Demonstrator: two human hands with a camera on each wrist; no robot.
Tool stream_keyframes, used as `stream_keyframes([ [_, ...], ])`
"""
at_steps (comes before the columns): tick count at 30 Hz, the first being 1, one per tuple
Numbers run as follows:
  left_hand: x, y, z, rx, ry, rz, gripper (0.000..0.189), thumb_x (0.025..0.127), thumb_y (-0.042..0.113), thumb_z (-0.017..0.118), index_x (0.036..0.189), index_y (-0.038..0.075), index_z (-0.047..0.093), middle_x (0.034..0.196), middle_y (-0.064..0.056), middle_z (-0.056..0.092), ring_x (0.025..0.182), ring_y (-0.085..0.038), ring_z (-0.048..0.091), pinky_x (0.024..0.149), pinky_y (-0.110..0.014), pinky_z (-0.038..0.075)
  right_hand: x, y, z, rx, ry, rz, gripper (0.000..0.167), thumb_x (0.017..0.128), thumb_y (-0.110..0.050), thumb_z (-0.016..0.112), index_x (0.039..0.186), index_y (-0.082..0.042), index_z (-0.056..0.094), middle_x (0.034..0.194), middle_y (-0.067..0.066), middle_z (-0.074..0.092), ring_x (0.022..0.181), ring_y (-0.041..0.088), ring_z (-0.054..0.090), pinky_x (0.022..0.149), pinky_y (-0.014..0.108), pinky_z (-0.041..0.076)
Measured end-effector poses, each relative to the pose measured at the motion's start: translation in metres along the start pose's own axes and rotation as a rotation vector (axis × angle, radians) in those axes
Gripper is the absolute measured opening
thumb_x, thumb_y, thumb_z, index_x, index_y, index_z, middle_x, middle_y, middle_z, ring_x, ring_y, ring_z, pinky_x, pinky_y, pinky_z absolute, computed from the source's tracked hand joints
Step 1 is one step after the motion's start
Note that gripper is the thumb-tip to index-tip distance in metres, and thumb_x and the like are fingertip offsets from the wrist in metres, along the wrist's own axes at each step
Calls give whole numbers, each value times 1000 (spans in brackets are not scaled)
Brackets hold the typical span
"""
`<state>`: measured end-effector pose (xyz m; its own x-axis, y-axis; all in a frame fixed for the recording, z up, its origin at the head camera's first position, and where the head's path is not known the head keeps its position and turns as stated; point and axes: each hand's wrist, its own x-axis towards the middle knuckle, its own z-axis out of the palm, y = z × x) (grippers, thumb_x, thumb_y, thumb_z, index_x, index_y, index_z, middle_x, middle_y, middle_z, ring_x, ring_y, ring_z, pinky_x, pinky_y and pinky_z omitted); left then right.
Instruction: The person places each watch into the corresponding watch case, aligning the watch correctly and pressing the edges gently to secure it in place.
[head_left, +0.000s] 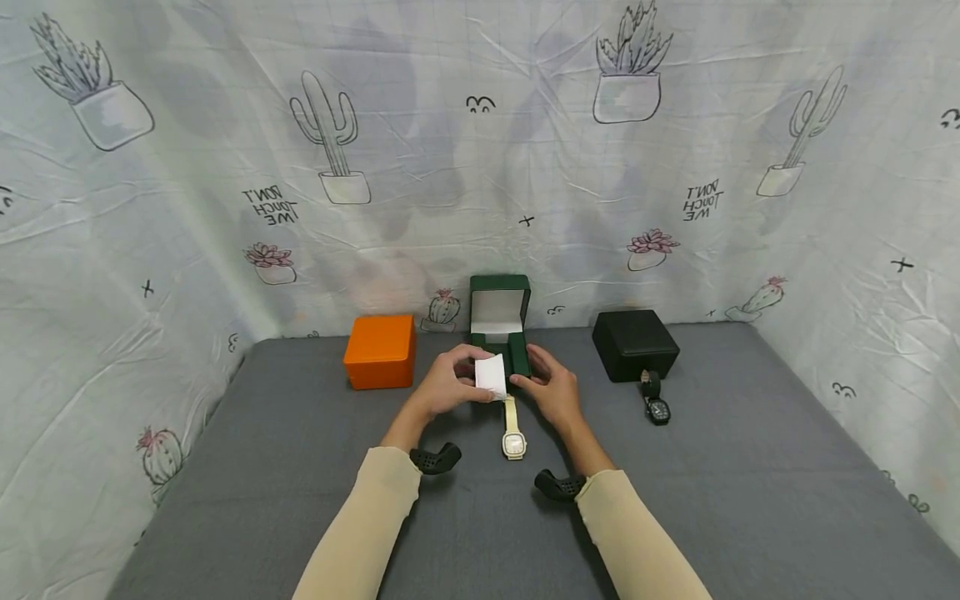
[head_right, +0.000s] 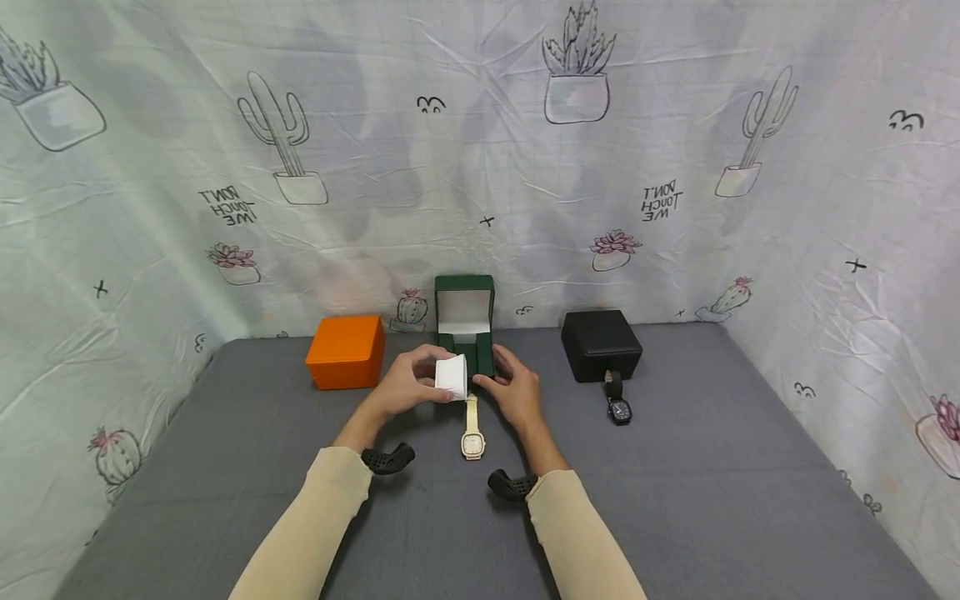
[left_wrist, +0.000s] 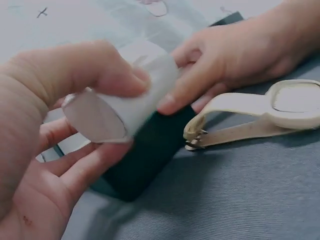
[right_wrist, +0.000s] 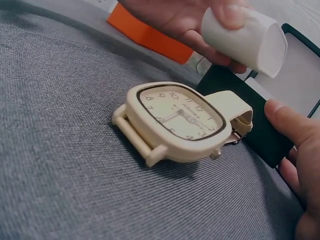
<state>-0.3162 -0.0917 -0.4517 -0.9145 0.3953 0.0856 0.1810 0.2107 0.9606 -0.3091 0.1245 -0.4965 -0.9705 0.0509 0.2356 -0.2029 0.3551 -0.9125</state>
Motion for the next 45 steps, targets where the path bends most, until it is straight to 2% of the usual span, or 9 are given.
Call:
stream_keyframes([
  [5,-12,2,3,-90,-31,-22,61,75,-2,79,130,12,56,130,-16,52,99,-26,64,82,-36,58,-5,0,0,5,-9,1,67,79,-18,80,139,-9,52,141,10,56,128,26,55,94,40,53],
  [13,-10,8,-3,22,3,19,64,78,18,82,135,23,54,142,-4,46,114,-29,58,93,-41,53,-3,2,-5,-13,11,-11,67,80,-19,80,139,-10,52,139,10,57,125,25,58,93,41,53],
  [16,-9,9,-4,24,21,10,62,80,21,80,135,25,54,143,-3,45,116,-30,57,92,-41,52,-1,3,-7,11,5,-9,67,81,-20,79,141,-10,50,140,10,56,123,27,59,94,42,53],
  [23,-11,7,-5,-5,26,16,55,87,24,74,137,22,53,147,-1,41,119,-30,56,92,-35,53,-2,-1,-22,175,36,79,70,87,-27,73,148,-18,40,149,6,46,125,30,56,100,46,47],
  [28,-11,6,-5,9,44,19,52,85,21,75,134,23,56,142,0,46,114,-29,56,88,-35,54,-6,-10,-32,134,40,81,69,87,-31,72,148,-22,39,151,5,45,129,27,53,101,48,45],
  [33,-11,7,-6,23,93,40,49,82,17,78,128,22,61,137,-1,50,109,-30,58,88,-36,53,-14,-18,-38,55,-21,20,70,86,-30,74,147,-22,41,150,7,45,130,28,51,101,51,47],
  [38,-11,6,-6,14,88,40,49,80,14,80,125,20,63,136,-3,50,108,-31,59,90,-39,55,-26,-27,-41,-30,-108,-12,74,83,-35,76,147,-24,40,148,5,48,128,27,53,97,46,51],
  [44,-13,3,-8,13,92,39,49,79,14,80,125,19,63,135,-4,51,107,-31,58,90,-39,56,-38,-31,-43,-97,-293,-62,77,79,-30,80,145,-15,43,138,13,56,119,31,60,92,46,54],
  [45,-15,8,-9,10,85,33,49,80,13,80,125,18,62,135,-4,50,109,-32,58,91,-40,55,-39,-32,-43,-111,-329,-69,78,78,-29,81,145,-13,43,135,13,58,117,31,60,90,45,54],
])
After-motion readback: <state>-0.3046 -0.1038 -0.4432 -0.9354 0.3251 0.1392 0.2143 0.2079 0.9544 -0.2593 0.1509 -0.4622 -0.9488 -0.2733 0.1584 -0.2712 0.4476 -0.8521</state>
